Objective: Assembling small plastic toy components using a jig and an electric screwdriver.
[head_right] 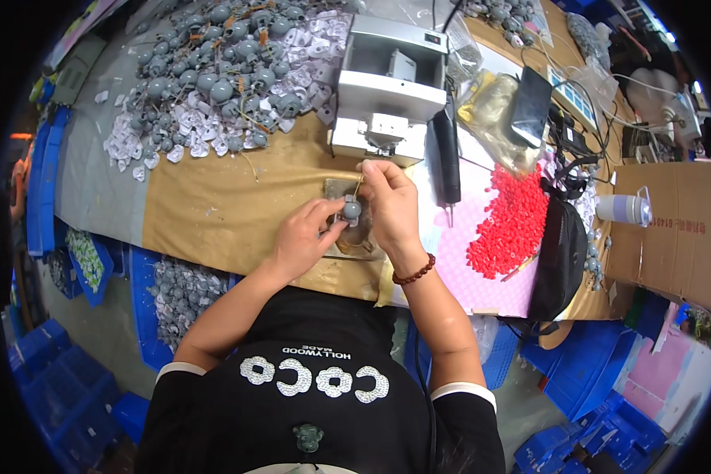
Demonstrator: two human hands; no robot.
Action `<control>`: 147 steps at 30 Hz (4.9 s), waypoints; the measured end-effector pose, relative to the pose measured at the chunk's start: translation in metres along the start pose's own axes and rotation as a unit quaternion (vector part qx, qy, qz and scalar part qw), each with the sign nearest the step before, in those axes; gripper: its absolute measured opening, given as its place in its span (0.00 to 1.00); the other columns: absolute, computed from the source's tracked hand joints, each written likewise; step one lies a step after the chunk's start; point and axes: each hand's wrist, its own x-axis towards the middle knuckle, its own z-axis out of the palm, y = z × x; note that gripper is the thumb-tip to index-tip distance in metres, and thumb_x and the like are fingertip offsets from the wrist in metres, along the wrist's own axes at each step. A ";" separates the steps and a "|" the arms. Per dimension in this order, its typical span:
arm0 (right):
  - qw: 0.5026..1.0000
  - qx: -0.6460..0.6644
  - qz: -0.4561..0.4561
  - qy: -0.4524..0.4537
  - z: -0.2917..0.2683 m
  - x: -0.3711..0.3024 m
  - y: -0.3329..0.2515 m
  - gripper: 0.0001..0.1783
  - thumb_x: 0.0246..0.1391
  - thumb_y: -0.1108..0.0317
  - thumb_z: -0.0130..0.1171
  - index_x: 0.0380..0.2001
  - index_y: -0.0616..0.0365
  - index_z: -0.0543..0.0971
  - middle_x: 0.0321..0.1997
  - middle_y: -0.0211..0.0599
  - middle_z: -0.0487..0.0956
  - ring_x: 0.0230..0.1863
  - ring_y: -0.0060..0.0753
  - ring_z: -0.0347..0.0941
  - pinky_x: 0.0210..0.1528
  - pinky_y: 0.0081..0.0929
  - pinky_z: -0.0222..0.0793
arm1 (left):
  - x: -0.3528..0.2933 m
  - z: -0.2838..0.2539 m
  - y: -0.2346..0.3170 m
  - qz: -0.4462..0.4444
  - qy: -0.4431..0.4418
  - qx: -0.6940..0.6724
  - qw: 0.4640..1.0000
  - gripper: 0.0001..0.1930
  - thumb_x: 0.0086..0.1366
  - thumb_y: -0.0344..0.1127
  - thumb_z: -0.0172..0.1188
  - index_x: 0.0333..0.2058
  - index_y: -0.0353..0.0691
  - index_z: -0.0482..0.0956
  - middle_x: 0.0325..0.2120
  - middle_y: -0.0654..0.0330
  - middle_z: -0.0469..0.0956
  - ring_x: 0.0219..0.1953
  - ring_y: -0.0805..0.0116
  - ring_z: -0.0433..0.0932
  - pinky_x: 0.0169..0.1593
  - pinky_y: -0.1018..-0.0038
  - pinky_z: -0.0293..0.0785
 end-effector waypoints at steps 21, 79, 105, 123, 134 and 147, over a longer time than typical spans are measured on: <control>0.949 -0.297 -0.013 -0.109 -0.067 -0.039 -0.002 0.10 0.63 0.70 0.63 0.44 0.64 0.82 0.37 0.28 0.83 0.37 0.18 0.76 0.40 0.21 0.73 | 0.019 -0.152 -0.122 0.007 0.084 0.339 0.937 0.10 0.59 0.25 0.60 0.40 0.40 0.80 0.37 0.52 0.77 0.44 0.48 0.74 0.47 0.57 0.73; 0.804 -0.466 -0.361 -0.083 -0.022 -0.041 -0.005 0.22 0.48 0.77 0.69 0.48 0.63 0.79 0.47 0.47 0.78 0.47 0.50 0.75 0.48 0.37 0.73 | 0.090 -0.114 0.002 -0.015 0.129 0.013 0.991 0.04 0.65 0.31 0.65 0.38 0.39 0.82 0.38 0.63 0.75 0.42 0.68 0.71 0.48 0.72 0.69; 0.838 -0.358 -0.381 -0.155 0.045 -0.024 -0.052 0.18 0.55 0.80 0.61 0.50 0.62 0.79 0.48 0.47 0.81 0.50 0.47 0.78 0.53 0.36 0.73 | 0.024 -0.117 0.028 0.011 -0.010 -0.406 0.914 0.16 0.67 0.15 0.48 0.50 0.31 0.78 0.54 0.53 0.72 0.48 0.69 0.81 0.48 0.76 0.78; 0.881 -0.286 -0.287 -0.244 0.105 0.013 -0.022 0.13 0.61 0.76 0.60 0.49 0.62 0.82 0.32 0.36 0.81 0.29 0.27 0.76 0.35 0.26 0.72 | 0.020 -0.128 -0.015 -0.096 -0.016 -0.452 0.887 0.24 0.69 0.22 0.54 0.63 0.36 0.64 0.44 0.59 0.74 0.41 0.74 0.78 0.46 0.76 0.76; 0.881 -0.366 -0.209 -0.218 0.107 0.052 -0.013 0.14 0.62 0.78 0.59 0.50 0.62 0.80 0.37 0.41 0.83 0.32 0.26 0.80 0.38 0.25 0.76 | 0.034 -0.128 -0.037 -0.141 -0.019 -0.426 0.894 0.25 0.70 0.39 0.63 0.59 0.36 0.67 0.34 0.66 0.75 0.36 0.81 0.74 0.40 0.82 0.69; 0.936 -0.183 -0.213 -0.212 0.091 0.038 -0.033 0.09 0.67 0.72 0.56 0.47 0.64 0.78 0.35 0.32 0.83 0.34 0.19 0.78 0.37 0.21 0.75 | 0.026 -0.128 -0.016 -0.175 0.033 -0.465 0.867 0.14 0.69 0.33 0.63 0.50 0.37 0.73 0.42 0.62 0.77 0.38 0.79 0.77 0.43 0.80 0.76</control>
